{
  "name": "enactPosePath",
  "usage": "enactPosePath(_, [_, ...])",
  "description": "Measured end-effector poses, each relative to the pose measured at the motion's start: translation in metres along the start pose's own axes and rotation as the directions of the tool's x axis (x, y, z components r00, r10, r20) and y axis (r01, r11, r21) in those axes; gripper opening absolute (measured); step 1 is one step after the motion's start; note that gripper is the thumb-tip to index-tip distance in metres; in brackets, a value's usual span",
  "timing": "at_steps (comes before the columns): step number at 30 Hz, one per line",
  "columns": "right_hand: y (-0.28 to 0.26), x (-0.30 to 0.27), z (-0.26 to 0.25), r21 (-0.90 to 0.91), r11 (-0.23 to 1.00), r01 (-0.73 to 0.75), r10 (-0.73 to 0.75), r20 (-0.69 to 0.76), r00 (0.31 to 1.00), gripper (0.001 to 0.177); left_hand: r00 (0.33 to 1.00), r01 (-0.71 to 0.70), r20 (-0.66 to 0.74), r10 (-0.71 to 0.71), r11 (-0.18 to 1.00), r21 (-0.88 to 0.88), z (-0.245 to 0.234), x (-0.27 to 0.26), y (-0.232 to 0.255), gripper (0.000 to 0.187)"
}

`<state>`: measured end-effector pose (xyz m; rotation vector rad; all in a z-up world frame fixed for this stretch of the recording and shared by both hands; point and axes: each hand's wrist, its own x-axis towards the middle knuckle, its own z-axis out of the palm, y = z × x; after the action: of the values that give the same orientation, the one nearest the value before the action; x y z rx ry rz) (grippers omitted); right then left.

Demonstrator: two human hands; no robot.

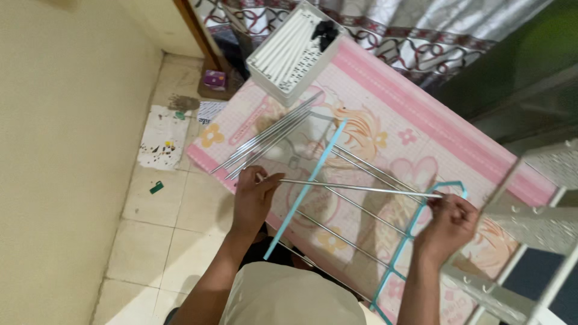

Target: The person assembles a light blue metal rack by inserting multiple silver rods into the frame slots. They handle the rods one at a time, aligning and pushing them into place across several rows of the rack.

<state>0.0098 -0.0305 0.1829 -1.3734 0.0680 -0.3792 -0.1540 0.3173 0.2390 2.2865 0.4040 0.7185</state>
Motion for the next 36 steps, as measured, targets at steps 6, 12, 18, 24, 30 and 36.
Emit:
enactPosePath(6, [0.024,-0.018,0.134,-0.189,0.980,-0.059,0.132,0.405,0.905,0.035,0.993,0.121,-0.033,-0.117,0.957,0.265,-0.035,-0.026,-0.077,0.014])
enactPosePath(12, [0.078,-0.038,0.226,-0.467,0.789,0.398,0.037,0.684,0.729,0.052,0.985,0.154,-0.001,-0.170,0.886,0.438,-0.048,-0.051,-0.159,0.010])
enactPosePath(18, [0.189,-0.037,0.264,-0.572,0.692,0.440,0.156,0.714,0.683,0.065,0.981,0.135,0.055,-0.186,0.859,0.494,-0.038,-0.050,-0.221,0.010])
enactPosePath(24, [0.282,-0.038,0.273,-0.749,0.543,0.380,0.281,0.589,0.758,0.072,0.952,0.104,0.189,-0.239,0.837,0.538,-0.012,-0.034,-0.275,0.008])
enactPosePath(30, [0.310,-0.039,0.273,-0.818,0.475,0.325,0.368,0.520,0.771,0.078,0.949,0.009,0.267,-0.171,0.857,0.515,0.002,-0.036,-0.311,0.015])
enactPosePath(36, [0.314,-0.040,0.279,-0.829,0.446,0.337,0.415,0.525,0.743,0.084,0.943,-0.104,0.318,-0.096,0.824,0.557,0.008,-0.037,-0.325,0.012])
